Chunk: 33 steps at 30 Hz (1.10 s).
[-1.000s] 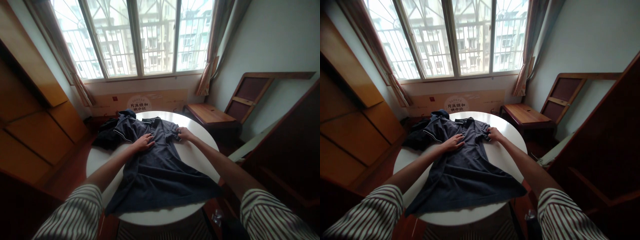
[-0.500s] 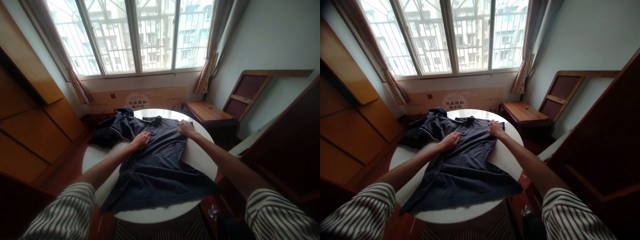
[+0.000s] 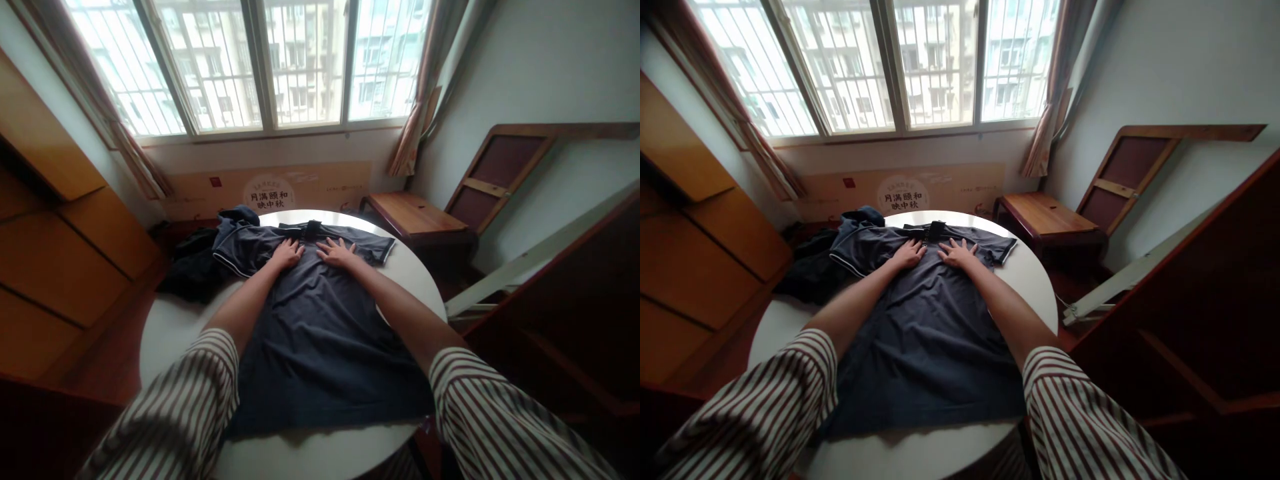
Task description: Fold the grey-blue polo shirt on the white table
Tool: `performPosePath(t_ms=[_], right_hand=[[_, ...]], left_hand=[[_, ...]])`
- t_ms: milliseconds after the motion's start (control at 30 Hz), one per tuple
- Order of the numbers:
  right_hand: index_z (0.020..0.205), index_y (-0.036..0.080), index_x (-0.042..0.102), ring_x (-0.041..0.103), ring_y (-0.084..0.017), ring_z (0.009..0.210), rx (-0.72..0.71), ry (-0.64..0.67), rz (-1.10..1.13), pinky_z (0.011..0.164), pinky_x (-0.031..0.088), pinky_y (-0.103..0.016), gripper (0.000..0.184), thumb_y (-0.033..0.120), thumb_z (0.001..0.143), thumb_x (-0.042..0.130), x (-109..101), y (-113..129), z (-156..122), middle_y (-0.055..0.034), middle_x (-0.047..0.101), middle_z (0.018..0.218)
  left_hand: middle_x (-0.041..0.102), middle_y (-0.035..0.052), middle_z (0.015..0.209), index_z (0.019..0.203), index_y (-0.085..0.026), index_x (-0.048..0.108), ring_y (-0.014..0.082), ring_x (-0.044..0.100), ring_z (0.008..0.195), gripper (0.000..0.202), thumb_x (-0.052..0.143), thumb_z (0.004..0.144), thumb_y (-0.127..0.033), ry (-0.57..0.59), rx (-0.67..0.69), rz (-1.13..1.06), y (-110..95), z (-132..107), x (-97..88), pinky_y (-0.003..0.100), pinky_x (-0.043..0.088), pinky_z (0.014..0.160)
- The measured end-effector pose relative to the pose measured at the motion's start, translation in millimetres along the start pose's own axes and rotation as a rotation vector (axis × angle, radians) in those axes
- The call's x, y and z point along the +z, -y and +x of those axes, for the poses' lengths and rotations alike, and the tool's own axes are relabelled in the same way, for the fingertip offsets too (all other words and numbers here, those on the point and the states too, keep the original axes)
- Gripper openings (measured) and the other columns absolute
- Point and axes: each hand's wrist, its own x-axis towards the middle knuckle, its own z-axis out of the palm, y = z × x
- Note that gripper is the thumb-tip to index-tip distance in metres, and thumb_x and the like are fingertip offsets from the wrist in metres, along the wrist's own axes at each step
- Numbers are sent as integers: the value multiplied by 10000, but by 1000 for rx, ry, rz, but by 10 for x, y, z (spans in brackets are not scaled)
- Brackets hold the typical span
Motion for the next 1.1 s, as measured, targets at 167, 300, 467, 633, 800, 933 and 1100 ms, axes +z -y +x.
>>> performPosePath(t_ms=[167,300,467,633,800,933,1100], right_hand=[[1538,457,212,13,-380,1499,-38,-38,-54,1073,-8,-763,569,602,988,181,-29,-103,146,44,57,1657],[1569,355,193,19,-415,1490,-9,-31,-47,1107,52,-723,601,558,1004,194,21,70,-37,-36,25,1661],[1565,186,257,111,-445,1472,-290,-60,-106,1117,151,-687,634,505,1018,246,275,457,-937,-171,143,1632],[1536,146,331,171,-450,1460,-649,-4,-36,1109,215,-688,750,625,960,378,427,457,-2308,-217,249,1592],[1438,146,488,355,-354,1417,-789,-134,4,1111,379,-556,602,451,927,583,472,-10,-3145,-173,492,1465],[1246,108,635,570,-280,1246,-798,-376,-89,1026,512,-434,354,132,914,516,539,-332,-3358,-161,656,1260],[1128,133,672,645,-238,1107,-765,-513,-154,922,575,-381,471,-35,758,435,583,-519,-3432,-126,698,1155]], left_hand=[[280,155,1598,1519,-121,345,310,240,1479,660,221,1009,-522,-16,-33,-8,22,80,24,450,225,1184],[373,163,1549,1473,-118,420,309,305,1448,598,292,1011,-475,-71,-32,-9,-29,35,-3,443,273,1167],[537,208,1335,1258,-82,600,307,467,1307,418,340,1010,-298,-207,36,-19,-214,-133,-144,431,383,1094],[624,120,1177,1123,-155,677,226,595,1125,266,474,965,-222,-169,246,-61,-385,-599,-302,325,468,1010],[665,79,1068,1093,-192,670,179,644,950,271,444,1006,-313,-75,585,-221,-419,-1946,-505,281,511,886],[662,82,1069,1150,-211,640,205,624,974,279,555,956,-392,56,707,-179,-410,-3148,-656,331,525,877],[639,136,1189,1251,-167,591,259,615,1048,331,573,939,-275,-106,636,25,-257,-3768,-557,413,560,888]])
